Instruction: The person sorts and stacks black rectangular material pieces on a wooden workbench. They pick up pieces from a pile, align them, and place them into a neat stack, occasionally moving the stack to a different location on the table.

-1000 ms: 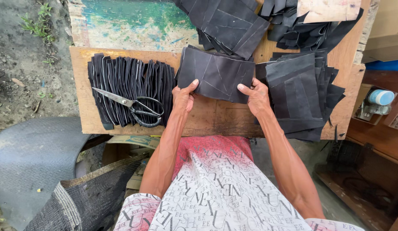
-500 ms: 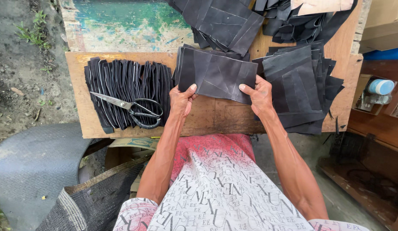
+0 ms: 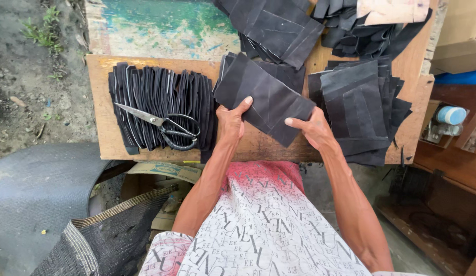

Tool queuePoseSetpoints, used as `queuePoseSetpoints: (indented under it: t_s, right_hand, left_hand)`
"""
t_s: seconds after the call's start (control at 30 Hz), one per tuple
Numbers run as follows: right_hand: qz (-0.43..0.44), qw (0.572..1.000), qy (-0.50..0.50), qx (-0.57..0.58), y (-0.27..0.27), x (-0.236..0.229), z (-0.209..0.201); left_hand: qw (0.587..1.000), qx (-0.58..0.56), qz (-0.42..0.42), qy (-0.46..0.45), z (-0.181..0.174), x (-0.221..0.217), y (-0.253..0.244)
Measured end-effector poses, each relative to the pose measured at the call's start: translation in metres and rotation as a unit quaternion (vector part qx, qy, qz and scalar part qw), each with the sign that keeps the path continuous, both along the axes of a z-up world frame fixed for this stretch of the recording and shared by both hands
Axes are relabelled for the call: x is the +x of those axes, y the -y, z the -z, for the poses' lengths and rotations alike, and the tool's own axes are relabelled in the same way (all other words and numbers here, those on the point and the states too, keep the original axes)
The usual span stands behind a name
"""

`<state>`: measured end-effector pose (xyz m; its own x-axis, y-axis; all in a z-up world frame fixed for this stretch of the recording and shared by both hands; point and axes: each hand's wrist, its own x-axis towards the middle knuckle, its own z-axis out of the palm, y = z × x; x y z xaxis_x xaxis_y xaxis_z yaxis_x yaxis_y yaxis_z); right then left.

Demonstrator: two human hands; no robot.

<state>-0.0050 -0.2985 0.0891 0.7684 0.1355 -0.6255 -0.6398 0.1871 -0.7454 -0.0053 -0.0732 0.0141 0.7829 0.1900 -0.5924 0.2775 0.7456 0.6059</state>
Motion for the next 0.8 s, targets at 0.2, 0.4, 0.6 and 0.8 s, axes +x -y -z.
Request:
queuePoseSetpoints:
  t_s: [0.2, 0.4, 0.6, 0.8]
  right_hand:
    - [-0.167, 0.976, 0.051, -0.131, 0.012, 0.035, -0.029]
    - [-0.177, 0.978, 0.019, -0.112, -0.004, 0.029, -0.012]
    - [-0.118, 0.992, -0.001, 0.038, -0.01, 0.025, -0.011]
    - [-0.038, 0.989, 0.051, -0.134, -0.019, 0.017, 0.014]
  left_hand:
    - [0.994, 0.024, 0.103, 0.029, -0.034, 0.004, -0.006]
    - [0.989, 0.015, 0.149, 0.019, -0.057, 0.014, -0.002]
    - [0.976, 0.088, 0.199, 0.013, -0.051, 0.006, 0.003]
    - [0.952, 0.126, 0.278, 0.006, -0.046, 0.0, 0.008]
